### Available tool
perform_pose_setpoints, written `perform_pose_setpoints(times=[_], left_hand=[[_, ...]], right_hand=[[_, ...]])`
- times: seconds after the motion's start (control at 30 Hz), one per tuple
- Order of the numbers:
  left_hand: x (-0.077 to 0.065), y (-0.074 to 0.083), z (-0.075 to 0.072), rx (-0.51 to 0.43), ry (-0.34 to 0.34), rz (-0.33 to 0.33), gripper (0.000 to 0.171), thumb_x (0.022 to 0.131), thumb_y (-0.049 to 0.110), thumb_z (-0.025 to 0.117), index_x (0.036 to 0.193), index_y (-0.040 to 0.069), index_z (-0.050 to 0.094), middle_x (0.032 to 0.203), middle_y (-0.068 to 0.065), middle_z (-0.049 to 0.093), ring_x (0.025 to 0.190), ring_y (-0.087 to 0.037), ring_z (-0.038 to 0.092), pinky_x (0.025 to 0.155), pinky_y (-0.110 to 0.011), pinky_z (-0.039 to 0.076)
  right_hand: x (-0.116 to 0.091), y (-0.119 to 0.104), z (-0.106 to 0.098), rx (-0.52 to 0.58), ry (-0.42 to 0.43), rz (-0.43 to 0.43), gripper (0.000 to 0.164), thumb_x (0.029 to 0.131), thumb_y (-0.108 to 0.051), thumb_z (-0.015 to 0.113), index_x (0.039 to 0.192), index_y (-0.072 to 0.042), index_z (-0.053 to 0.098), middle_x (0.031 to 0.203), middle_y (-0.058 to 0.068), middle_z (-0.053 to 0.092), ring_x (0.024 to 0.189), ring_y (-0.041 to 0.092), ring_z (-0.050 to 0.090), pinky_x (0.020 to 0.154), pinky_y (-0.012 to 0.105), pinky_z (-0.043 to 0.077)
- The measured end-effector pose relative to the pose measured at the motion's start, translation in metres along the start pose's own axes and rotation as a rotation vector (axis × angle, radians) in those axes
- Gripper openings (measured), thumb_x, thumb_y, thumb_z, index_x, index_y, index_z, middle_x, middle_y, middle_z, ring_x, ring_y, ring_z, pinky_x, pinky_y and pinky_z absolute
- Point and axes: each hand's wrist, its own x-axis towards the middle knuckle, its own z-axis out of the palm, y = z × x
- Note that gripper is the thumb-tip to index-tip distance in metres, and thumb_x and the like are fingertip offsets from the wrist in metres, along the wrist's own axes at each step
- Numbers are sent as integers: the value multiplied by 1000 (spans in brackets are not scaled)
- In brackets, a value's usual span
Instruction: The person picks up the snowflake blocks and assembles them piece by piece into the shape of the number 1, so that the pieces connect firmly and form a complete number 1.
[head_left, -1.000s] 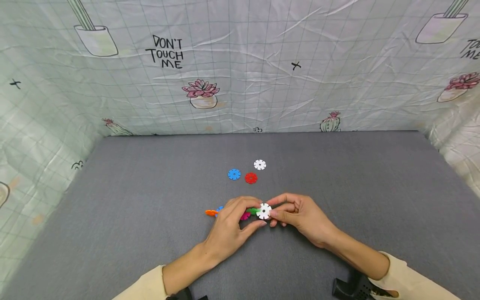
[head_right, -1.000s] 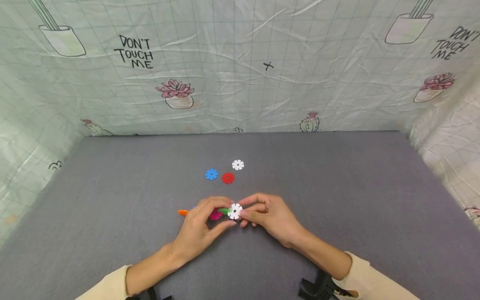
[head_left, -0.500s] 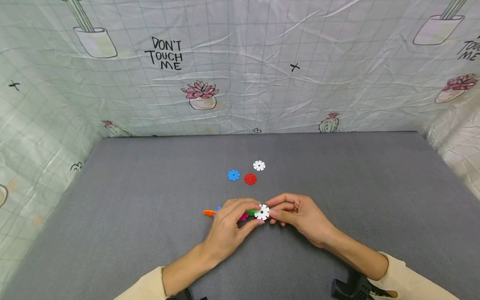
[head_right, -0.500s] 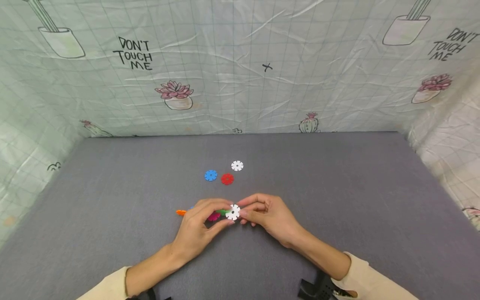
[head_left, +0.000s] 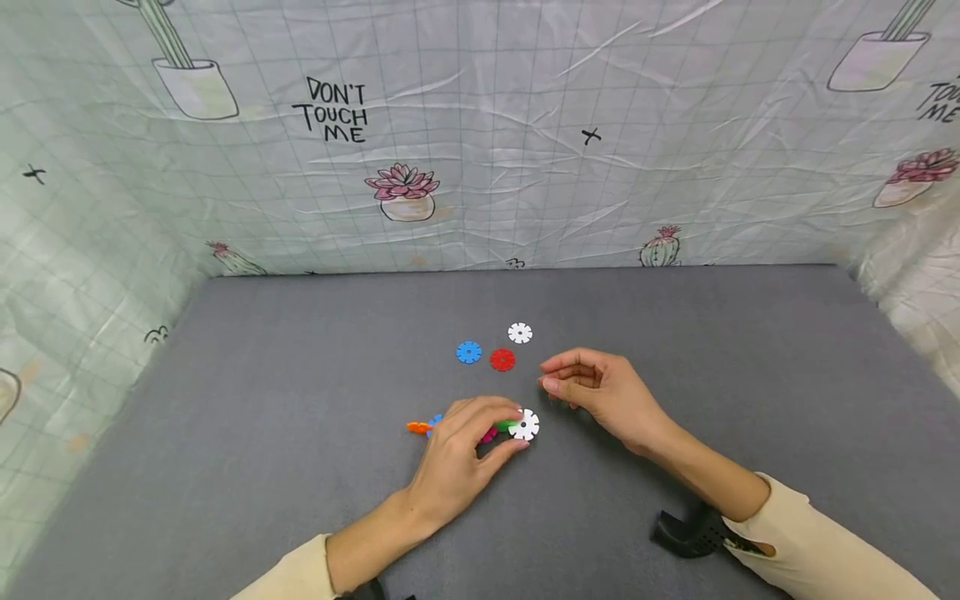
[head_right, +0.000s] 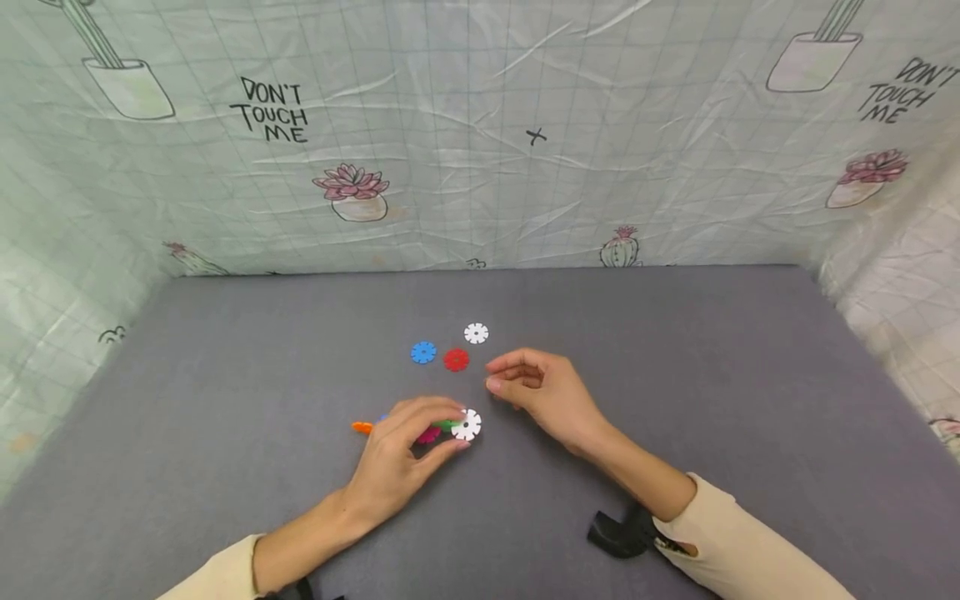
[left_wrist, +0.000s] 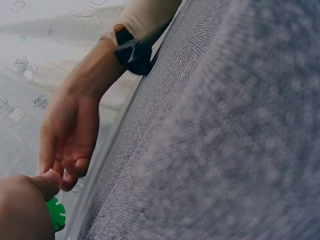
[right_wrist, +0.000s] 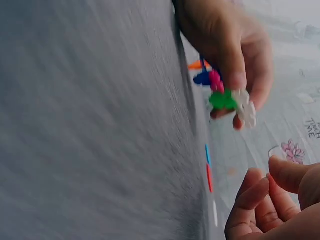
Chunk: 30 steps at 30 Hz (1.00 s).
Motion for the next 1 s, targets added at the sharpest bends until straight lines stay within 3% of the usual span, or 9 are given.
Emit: perform_pose_setpoints(times=[0.27, 0.47, 0.7, 1.0], left_hand=[[0, -1, 0, 6, 6, 18, 33, 72, 7, 83, 101, 6, 68, 104, -3, 66, 93, -17, 62, 82, -33, 48], [0, -1, 0, 7, 10, 30, 35, 70, 6, 84, 101, 6, 68, 104, -4, 67, 93, -17, 63, 82, -33, 48], [0, -1, 0, 12, 2, 28, 33, 71, 7, 84, 100, 7, 68, 104, -3, 67, 93, -16, 62, 82, -32, 48], [-1, -1, 0, 22, -8, 28, 31, 72, 9, 83, 99, 8, 69, 103, -2, 67, 93, -16, 62, 83, -32, 48]], right_hand=[[30, -2, 7, -135, 6, -83, 28, 87, -16, 73, 111, -5, 67, 102, 6, 69, 87, 23, 64, 69, 29, 51], [48, 1, 11, -246, 38, -142, 25, 84, -15, 75, 107, -8, 71, 100, 2, 69, 79, 19, 60, 63, 27, 46], [58, 6, 16, -435, 37, -230, 24, 81, -19, 78, 105, -15, 74, 77, -4, 65, 67, 14, 57, 59, 28, 42], [65, 12, 25, -524, 52, -255, 25, 80, -22, 80, 103, -16, 74, 78, -5, 63, 66, 12, 53, 58, 27, 41]])
